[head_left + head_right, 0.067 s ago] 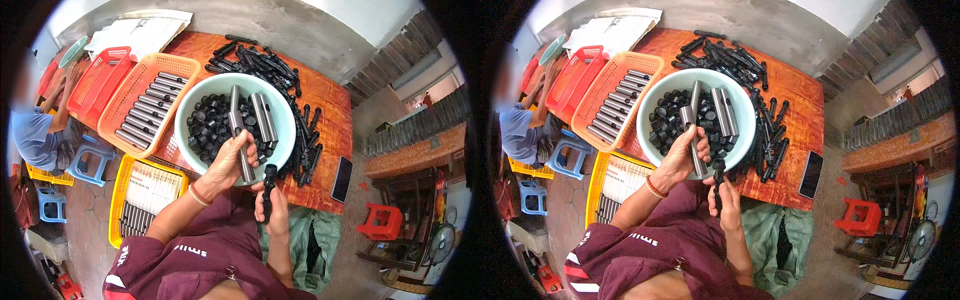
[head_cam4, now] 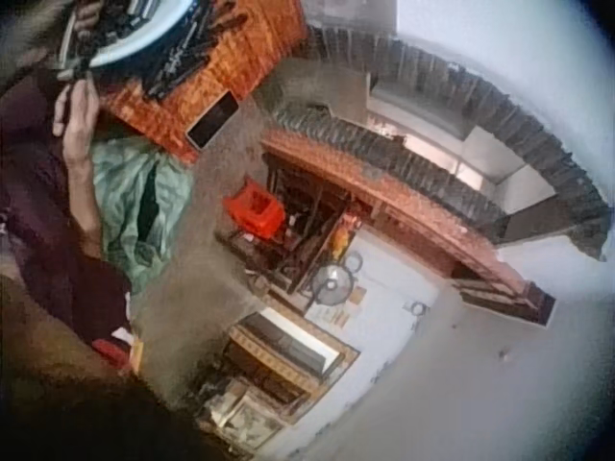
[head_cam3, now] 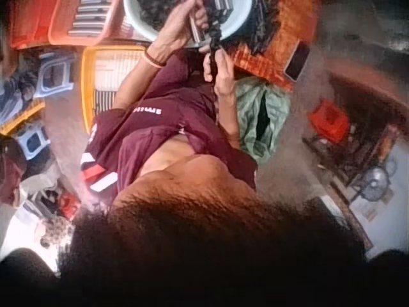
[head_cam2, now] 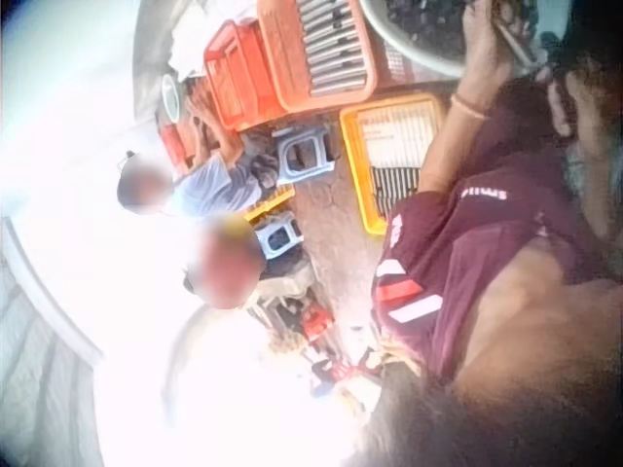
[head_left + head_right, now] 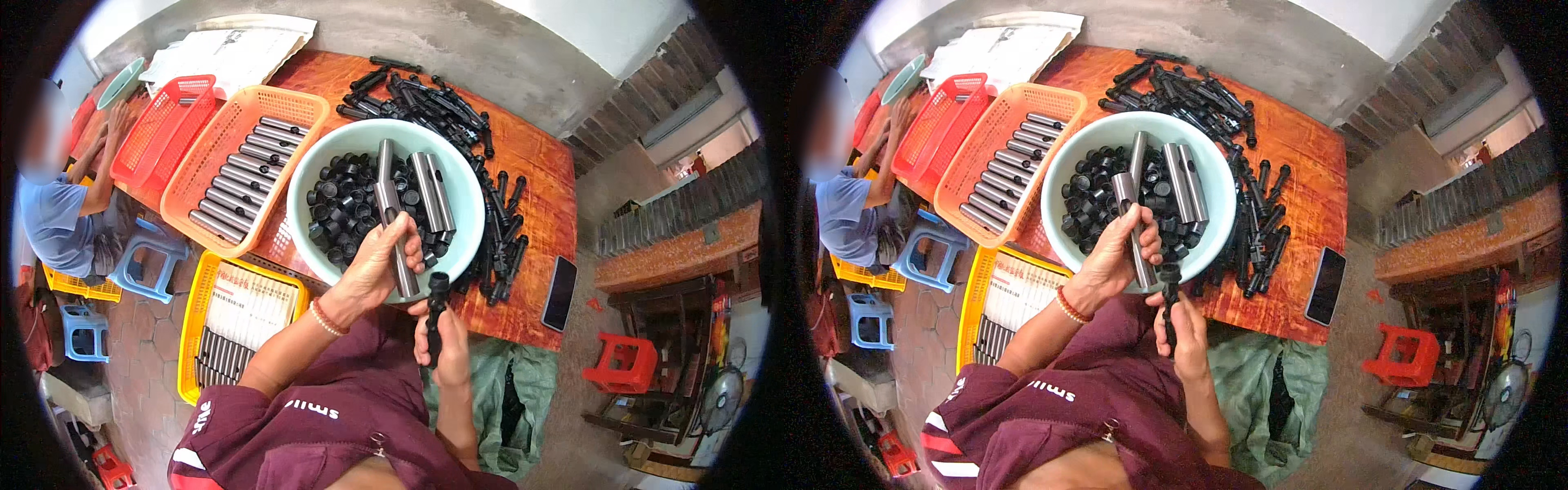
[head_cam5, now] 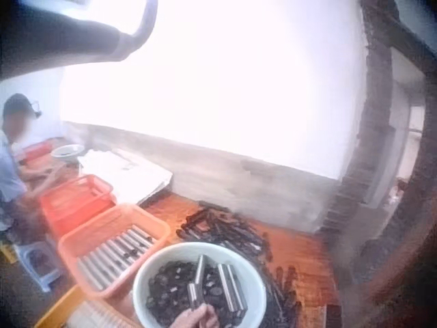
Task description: The person repeatedly picks up a black plastic cap and a metal rod, then presses the cap onto the rod. They place the assembled unit on the table and repeat the process with additional parts from a bowl and a basket.
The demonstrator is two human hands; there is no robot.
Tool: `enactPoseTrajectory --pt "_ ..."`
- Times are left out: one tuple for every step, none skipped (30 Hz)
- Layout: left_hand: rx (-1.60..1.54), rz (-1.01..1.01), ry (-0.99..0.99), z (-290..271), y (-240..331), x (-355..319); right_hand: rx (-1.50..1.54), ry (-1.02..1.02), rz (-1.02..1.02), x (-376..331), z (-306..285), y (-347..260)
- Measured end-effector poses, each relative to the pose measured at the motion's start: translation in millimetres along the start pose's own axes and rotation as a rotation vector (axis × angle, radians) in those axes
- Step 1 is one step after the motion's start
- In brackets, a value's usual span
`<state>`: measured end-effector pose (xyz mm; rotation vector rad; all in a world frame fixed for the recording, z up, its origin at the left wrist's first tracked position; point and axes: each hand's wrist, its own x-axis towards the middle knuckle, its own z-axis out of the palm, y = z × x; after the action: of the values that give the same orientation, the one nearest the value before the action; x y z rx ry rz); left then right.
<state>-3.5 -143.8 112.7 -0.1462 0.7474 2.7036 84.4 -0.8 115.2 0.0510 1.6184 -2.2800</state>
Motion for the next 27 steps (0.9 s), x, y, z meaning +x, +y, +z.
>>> enactPoseTrajectory --pt "-0.006 0.003 0.002 0.2 0.9 0.5 -0.037 -0.019 0.002 -2.6 0.7 2.8" --pt "-0.014 0.003 0.008 -0.9 1.5 1.0 -0.055 -0.018 0.005 -6.4 1.4 5.2" --pt "-0.021 0.002 0.014 -1.5 2.0 1.8 -0.074 -0.017 0.008 -9.7 2.0 7.2" --pt "-0.042 0.018 0.024 -0.1 2.5 2.5 -0.093 -0.007 0.003 -12.1 1.7 10.0" --pt "-0.040 0.018 0.037 1.2 4.2 3.1 -0.112 0.003 -0.003 -13.8 0.8 13.3" --pt "-0.034 0.021 0.058 1.9 4.2 3.5 -0.131 0.013 -0.009 -15.4 0.4 15.6" --pt "-0.028 0.025 0.079 2.0 2.8 3.3 -0.154 0.018 0.027 -16.8 1.2 15.8" --pt "-0.001 0.021 0.089 3.3 0.6 3.5 -0.179 0.026 0.057 -16.9 2.2 13.3" --pt "0.027 0.018 0.099 4.4 -1.9 2.9 -0.203 0.034 0.087 -16.8 3.1 11.6" --pt "0.054 0.015 0.109 5.3 -3.9 2.4 -0.232 0.060 0.080 -16.5 5.5 12.0" --pt "0.082 0.019 0.112 7.4 -4.6 2.4 -0.261 0.068 0.078 -16.0 5.6 12.6" --pt "0.111 0.025 0.115 10.3 -4.5 1.8 -0.290 0.076 0.077 -15.3 5.0 13.8" --pt "0.139 0.031 0.118 12.0 -4.9 1.4 -0.319 0.084 0.076 -14.8 4.8 15.0" --pt "0.158 0.016 0.095 10.4 -6.0 1.0 -0.332 0.088 0.059 -14.1 6.0 15.8" --pt "0.148 0.006 0.092 11.6 -7.8 -0.1 -0.340 0.098 0.044 -14.0 6.4 16.4" --pt "0.137 -0.004 0.090 13.8 -11.0 -1.2 -0.347 0.107 0.029 -14.0 6.5 16.9" --pt "0.128 -0.014 0.086 15.8 -14.5 -1.6 -0.354 0.118 0.012 -13.2 6.3 17.7" --pt "0.149 0.012 0.090 17.7 -17.7 -2.6 -0.346 0.139 0.008 -12.3 7.1 18.5" --pt "0.171 0.039 0.095 19.5 -20.9 -4.1 -0.338 0.161 0.004 -11.1 8.3 19.4" --pt "0.247 0.046 0.080 20.9 -25.9 -7.4 -0.332 0.187 0.002 -11.1 8.6 20.1" --pt "0.323 0.053 0.064 21.8 -29.4 -9.7 -0.326 0.189 0.001 -10.7 8.2 20.4" --pt "0.278 0.080 0.042 19.8 -31.3 -8.8 -0.320 0.191 0.001 -9.7 7.7 20.3" --pt "0.272 0.069 0.041 20.3 -30.9 -9.4 -0.312 0.193 0.002 -9.3 7.7 20.3" --pt "0.267 0.058 0.040 21.3 -29.6 -10.2 -0.218 0.149 0.040 -9.9 7.7 18.1" --pt "0.261 0.048 0.041 22.1 -28.1 -10.9 -0.123 0.104 0.078 -11.3 7.2 14.1" --pt "0.250 0.046 0.028 22.7 -26.6 -10.9 -0.030 0.060 0.115 -12.6 5.6 11.1" --pt "0.258 0.042 0.035 22.5 -26.3 -11.1 0.027 0.021 0.124 -13.2 2.7 10.9"
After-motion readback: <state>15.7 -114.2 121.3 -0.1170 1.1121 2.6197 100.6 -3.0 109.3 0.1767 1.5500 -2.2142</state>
